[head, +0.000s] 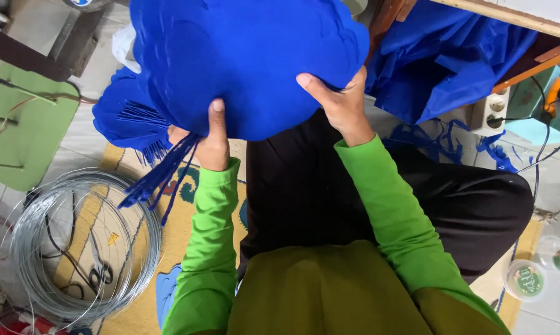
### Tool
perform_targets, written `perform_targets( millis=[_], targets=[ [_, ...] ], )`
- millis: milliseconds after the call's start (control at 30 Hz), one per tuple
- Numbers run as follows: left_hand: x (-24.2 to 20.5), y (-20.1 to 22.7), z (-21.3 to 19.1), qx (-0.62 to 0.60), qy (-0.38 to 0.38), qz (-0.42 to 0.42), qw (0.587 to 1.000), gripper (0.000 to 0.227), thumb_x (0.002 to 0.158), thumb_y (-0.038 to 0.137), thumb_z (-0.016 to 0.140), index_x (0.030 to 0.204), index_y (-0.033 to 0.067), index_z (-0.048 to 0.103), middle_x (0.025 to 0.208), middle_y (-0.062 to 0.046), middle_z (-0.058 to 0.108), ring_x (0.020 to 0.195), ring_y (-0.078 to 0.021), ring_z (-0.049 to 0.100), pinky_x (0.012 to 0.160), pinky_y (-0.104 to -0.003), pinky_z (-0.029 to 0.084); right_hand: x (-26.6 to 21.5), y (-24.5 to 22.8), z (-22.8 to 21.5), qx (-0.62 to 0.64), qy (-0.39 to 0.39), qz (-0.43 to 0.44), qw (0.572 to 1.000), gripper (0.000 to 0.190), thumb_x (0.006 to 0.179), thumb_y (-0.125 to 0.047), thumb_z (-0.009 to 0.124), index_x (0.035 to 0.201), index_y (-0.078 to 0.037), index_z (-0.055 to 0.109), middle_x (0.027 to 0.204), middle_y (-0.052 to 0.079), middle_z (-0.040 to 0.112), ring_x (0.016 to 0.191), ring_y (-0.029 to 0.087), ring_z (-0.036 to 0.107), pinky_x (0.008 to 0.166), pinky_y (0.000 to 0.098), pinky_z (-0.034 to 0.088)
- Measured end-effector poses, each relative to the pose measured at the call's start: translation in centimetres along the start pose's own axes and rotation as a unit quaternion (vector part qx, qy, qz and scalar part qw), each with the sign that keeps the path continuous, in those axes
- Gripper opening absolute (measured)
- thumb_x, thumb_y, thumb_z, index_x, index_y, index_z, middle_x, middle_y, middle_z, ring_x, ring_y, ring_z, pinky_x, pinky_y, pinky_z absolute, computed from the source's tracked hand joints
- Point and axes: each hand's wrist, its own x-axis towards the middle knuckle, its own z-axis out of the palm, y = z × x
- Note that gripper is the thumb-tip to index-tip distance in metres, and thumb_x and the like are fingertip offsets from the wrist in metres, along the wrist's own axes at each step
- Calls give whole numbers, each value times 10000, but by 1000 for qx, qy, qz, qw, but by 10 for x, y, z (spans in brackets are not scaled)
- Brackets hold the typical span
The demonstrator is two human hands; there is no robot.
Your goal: Organizing and grouping blue fabric petals and blue wire stems for assembly on a floor mat.
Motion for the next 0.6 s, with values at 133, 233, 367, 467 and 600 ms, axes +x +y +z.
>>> perform_targets(
  millis=[133,233,367,467,600],
  targets=[
    [10,-2,5,47,53,-15,997,205,827,140,625,811,-34,516,781,-132,569,648,-158,536,640,-280,487,17,-22,0,-51,-14,-49,997,269,824,49,628,664,-57,440,590,5,488,454,101,402,463,219,356],
    [30,6,-2,-15,56,-124,991,553,784,238,705,1072,-104,381,982,-196,618,813,-219,646,883,-267,426,29,-47,-4,-106,-104,-37,988,292,882,52,582,703,-72,389,594,3,394,455,114,340,454,232,307],
    [40,8,-10,-98,-78,-174,977,172,829,75,634,907,-66,572,822,-118,626,647,-144,580,619,-224,514,28,-36,-8,-133,-86,12,987,113,874,40,599,851,47,489,693,83,529,507,142,483,478,246,442],
    [29,-6,-13,-167,-100,-319,928,188,799,97,630,908,-47,579,809,-112,642,593,-142,605,549,-214,530,16,-22,-10,-80,-99,96,987,88,859,24,582,855,20,494,721,58,533,548,111,492,503,223,437],
    [14,-11,-21,-158,-83,-404,897,188,781,138,640,857,-28,597,648,-43,588,370,-57,416,305,-183,300,3,-12,-12,-37,-116,184,975,191,867,-17,571,727,-80,459,691,-4,494,556,61,440,518,191,375]
  ],
)
